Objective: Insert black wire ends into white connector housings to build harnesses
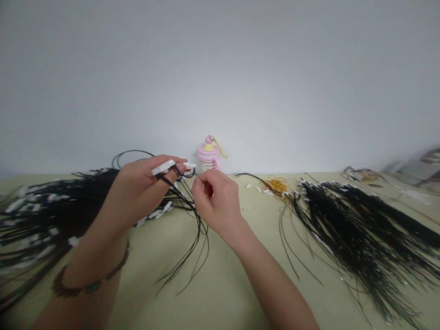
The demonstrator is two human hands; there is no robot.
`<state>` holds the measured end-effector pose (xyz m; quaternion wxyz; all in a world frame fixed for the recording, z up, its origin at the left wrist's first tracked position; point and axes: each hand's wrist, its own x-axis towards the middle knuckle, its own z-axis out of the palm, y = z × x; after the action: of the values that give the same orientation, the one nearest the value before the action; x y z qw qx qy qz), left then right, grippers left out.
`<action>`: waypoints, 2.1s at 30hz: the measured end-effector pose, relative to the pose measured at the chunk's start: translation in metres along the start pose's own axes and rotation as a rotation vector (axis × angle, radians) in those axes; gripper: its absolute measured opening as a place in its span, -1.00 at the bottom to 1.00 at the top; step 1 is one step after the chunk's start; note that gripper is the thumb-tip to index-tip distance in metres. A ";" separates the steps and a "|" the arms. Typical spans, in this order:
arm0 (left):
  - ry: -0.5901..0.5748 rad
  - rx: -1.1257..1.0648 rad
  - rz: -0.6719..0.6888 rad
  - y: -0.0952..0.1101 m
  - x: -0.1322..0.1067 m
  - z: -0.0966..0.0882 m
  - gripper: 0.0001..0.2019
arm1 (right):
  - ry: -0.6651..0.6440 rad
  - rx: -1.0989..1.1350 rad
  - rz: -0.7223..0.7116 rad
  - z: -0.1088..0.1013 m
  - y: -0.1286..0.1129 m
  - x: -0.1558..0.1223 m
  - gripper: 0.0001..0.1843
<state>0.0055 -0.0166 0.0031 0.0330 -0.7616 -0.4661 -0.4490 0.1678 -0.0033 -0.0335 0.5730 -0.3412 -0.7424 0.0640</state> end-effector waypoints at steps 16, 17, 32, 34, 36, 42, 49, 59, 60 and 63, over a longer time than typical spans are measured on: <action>-0.036 -0.048 0.038 0.003 -0.001 0.006 -0.77 | -0.079 0.028 0.055 -0.006 -0.005 0.002 -0.70; -0.037 -0.049 0.038 0.002 -0.001 0.006 -0.77 | -0.071 0.026 0.045 -0.005 -0.005 0.002 -0.71; -0.040 -0.116 0.040 0.006 0.000 0.004 -0.77 | -0.084 0.096 0.079 -0.002 -0.003 0.000 -0.72; -0.047 -0.119 0.036 0.006 -0.001 0.004 -0.76 | -0.071 0.090 0.087 -0.003 -0.002 0.000 -0.72; -0.057 -0.110 0.038 0.006 -0.001 0.004 -0.74 | -0.046 0.069 0.077 -0.004 -0.001 0.000 -0.72; -0.072 -0.101 0.049 0.004 -0.001 0.003 -0.80 | -0.006 0.019 -0.088 -0.003 0.000 0.000 -0.77; -0.087 -0.151 0.054 0.008 0.000 -0.001 -0.79 | 0.046 0.085 -0.111 -0.003 -0.003 0.000 -0.77; -0.111 -0.160 0.026 0.010 -0.002 0.000 -0.76 | 0.092 0.085 -0.128 0.000 -0.003 -0.002 -0.77; -0.116 -0.160 0.023 0.010 -0.002 0.000 -0.76 | 0.092 0.078 -0.126 0.000 -0.003 -0.002 -0.77; -0.128 -0.166 0.016 0.012 -0.001 0.000 -0.76 | 0.092 0.064 -0.125 0.000 -0.003 -0.003 -0.76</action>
<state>0.0141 -0.0239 0.0069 -0.0565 -0.7926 -0.4221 -0.4363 0.1671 -0.0069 -0.0340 0.6201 -0.2784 -0.7326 0.0362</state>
